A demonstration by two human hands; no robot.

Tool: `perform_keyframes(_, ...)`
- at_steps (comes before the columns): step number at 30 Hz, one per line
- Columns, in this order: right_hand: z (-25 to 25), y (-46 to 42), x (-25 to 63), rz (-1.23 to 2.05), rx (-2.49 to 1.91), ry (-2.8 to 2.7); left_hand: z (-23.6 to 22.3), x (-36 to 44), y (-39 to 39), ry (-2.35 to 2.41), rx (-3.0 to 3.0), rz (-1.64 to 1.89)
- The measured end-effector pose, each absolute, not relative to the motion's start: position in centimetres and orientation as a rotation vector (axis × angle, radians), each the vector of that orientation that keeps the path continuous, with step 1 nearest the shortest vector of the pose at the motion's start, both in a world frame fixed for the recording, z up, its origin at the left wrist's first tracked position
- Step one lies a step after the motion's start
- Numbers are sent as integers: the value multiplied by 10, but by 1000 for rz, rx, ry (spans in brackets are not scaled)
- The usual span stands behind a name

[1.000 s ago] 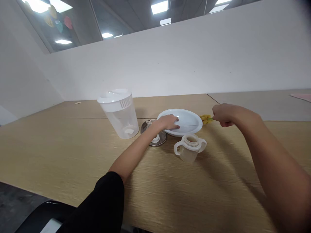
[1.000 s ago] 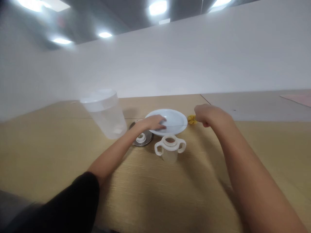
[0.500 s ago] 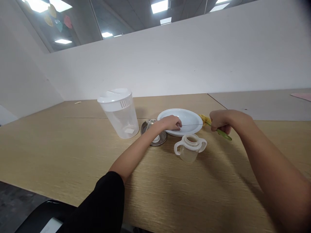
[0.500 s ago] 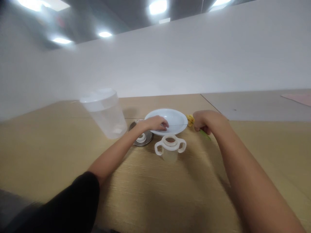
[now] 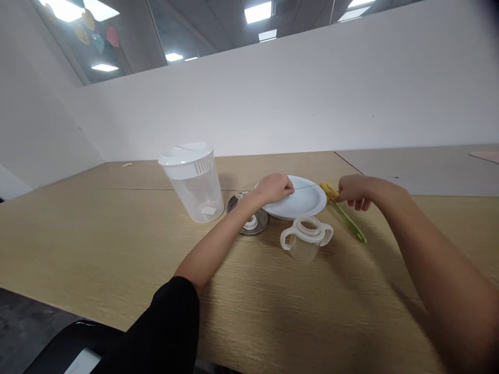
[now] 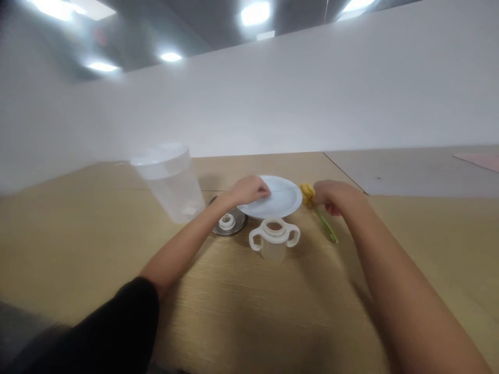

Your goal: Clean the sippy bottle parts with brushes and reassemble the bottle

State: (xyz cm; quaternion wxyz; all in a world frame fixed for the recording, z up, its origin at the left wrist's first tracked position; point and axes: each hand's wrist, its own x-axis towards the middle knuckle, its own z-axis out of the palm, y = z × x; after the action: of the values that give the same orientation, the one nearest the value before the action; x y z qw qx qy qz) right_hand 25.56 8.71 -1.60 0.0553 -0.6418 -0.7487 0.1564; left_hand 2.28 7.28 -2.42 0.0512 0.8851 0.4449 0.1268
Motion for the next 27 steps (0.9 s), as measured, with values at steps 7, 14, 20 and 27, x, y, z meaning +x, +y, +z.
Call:
perform_keyframes(7,38,54,226,788,-1494,-2232,-2,31,53,1243,2581,708)
perform_keyframes(14,40,45,209,885,-1231,-2031,17,30,27,1239,2670,563)
perform_keyframes(20,47,39,212,772,-1256,-1953,21,-5,31,2022,2527,-134)
perform_keyframes(27,43,42,212,718,-1298,-2048,-6,-30,61,2159,2317,-416)
